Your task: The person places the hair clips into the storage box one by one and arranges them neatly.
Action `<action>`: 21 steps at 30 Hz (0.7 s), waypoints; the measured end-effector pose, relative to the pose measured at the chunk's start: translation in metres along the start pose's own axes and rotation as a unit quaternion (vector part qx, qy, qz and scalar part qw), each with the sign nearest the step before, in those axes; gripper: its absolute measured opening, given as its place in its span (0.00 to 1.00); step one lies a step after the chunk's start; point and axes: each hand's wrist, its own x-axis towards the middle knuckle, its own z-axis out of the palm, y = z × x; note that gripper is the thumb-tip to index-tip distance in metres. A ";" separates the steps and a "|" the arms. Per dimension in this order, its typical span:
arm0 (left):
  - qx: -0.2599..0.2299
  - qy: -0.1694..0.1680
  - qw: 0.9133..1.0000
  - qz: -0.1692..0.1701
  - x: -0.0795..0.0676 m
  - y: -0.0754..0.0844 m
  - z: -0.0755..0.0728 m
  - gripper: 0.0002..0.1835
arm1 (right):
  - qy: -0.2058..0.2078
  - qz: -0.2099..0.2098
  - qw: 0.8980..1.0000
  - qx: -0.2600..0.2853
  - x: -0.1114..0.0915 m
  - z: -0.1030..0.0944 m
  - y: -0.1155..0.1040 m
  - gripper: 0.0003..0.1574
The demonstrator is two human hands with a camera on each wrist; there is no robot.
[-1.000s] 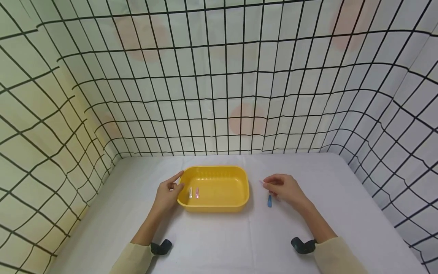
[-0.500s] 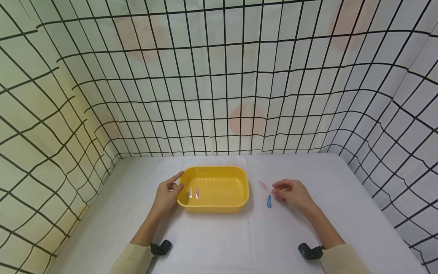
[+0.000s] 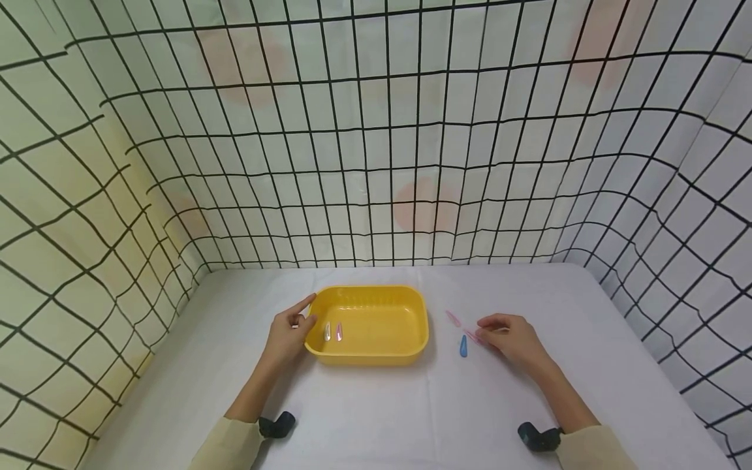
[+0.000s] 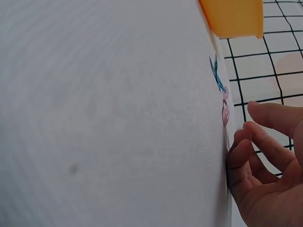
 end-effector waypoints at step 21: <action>0.004 0.003 1.000 -0.009 0.000 0.002 0.001 0.27 | 0.004 -0.042 0.994 -0.105 0.003 0.007 0.002 0.17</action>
